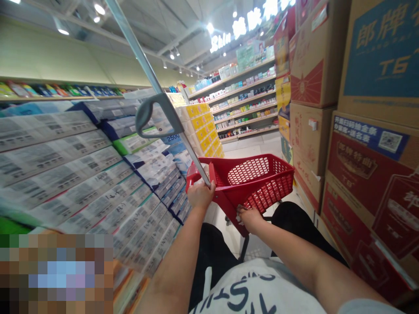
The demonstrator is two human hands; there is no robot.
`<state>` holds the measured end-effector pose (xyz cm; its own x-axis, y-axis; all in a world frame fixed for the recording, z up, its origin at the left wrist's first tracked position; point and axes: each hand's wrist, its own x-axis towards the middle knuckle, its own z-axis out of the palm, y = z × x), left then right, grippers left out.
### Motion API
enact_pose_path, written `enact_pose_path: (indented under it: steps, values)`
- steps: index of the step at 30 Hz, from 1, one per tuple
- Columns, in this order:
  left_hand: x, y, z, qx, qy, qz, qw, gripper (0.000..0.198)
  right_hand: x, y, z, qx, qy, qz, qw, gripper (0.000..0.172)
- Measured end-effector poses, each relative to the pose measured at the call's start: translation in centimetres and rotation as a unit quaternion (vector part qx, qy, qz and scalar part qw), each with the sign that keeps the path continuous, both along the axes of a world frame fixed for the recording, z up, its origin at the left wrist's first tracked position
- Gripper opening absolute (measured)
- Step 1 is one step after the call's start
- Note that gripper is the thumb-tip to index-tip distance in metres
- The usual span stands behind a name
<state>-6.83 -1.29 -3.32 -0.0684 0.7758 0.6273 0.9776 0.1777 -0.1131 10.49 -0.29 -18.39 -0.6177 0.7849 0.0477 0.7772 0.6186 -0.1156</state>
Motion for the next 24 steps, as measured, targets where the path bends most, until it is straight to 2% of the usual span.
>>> enact_pose_path:
  steps: [6,13,19,24]
  values:
    - [0.0,-0.1,0.1,0.004,-0.005,-0.006,1.000,0.056,-0.5,-0.3,0.2,-0.012,-0.036,0.004,0.999,0.045]
    - [-0.1,0.0,0.1,0.006,-0.015,-0.014,1.000,0.055,0.8,0.9,1.1,0.063,-0.017,0.012,0.998,0.034]
    - [0.1,0.1,0.1,0.011,-0.023,-0.016,1.000,0.056,1.0,0.4,-0.1,0.071,-0.026,0.017,0.997,0.041]
    - [-0.1,0.1,0.0,0.013,-0.013,-0.020,1.000,0.055,0.5,0.3,-0.6,0.055,-0.032,0.034,0.997,0.038]
